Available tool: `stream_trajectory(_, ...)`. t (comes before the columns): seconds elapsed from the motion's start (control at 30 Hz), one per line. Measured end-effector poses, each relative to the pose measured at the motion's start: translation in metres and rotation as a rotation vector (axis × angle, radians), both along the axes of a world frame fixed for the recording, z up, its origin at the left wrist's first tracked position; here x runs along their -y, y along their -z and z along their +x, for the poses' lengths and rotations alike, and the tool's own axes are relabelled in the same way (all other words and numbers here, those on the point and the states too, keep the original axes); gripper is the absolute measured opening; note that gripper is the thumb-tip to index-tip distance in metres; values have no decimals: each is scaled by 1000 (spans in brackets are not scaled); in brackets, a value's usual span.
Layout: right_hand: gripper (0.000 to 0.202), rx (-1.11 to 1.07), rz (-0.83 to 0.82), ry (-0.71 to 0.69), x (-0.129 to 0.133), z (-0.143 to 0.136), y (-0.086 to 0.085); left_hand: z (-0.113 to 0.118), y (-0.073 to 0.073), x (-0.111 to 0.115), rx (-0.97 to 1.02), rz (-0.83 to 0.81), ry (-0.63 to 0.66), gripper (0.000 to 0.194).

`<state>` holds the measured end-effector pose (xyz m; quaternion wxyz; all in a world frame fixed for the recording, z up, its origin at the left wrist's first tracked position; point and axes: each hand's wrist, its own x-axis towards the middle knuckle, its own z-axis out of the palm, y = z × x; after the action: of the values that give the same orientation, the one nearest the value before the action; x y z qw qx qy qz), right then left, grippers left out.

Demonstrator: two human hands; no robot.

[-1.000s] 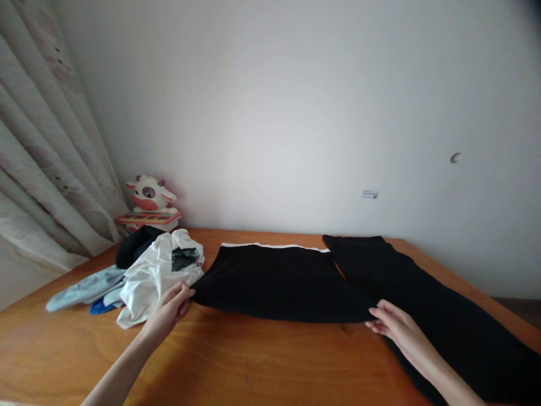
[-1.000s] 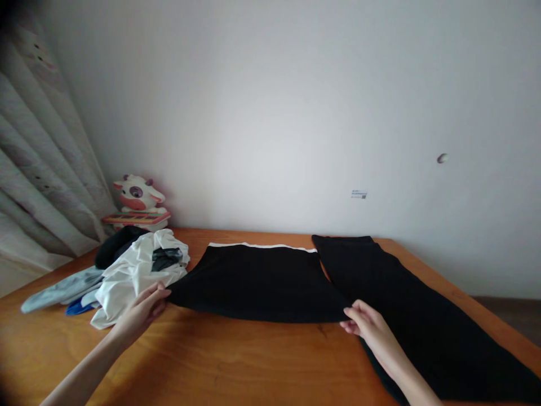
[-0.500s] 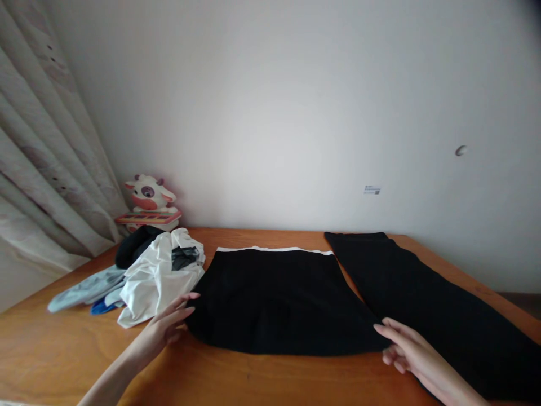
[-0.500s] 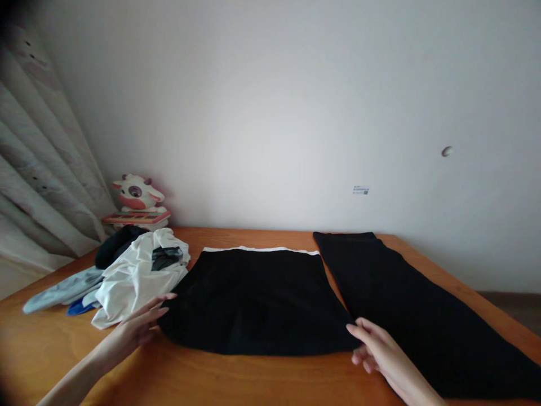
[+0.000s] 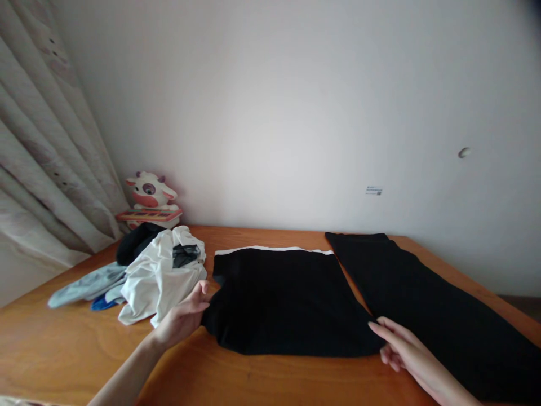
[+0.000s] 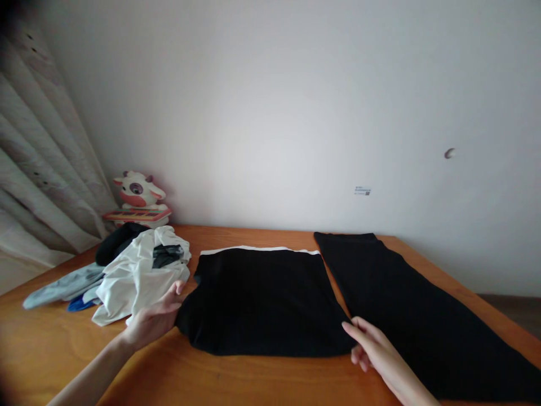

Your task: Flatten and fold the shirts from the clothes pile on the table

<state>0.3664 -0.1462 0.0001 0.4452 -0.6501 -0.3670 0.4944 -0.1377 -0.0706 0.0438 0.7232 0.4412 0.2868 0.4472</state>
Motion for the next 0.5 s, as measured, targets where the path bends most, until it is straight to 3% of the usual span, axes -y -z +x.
stream_trajectory(0.1,49,8,1,-12,0,-1,-2,-6,-3,-3,-100,23,6,39)
stream_trajectory(0.3,52,5,37,-21,3,5,-1,-35,-15,6,-387,61,-194,35)
stream_trajectory(0.43,52,101,17,-89,7,10,-1,-53,-12,18,-701,91,-185,34)
stream_trajectory(0.5,54,177,4,-107,10,11,-2,-58,-9,24,-756,151,-249,36)
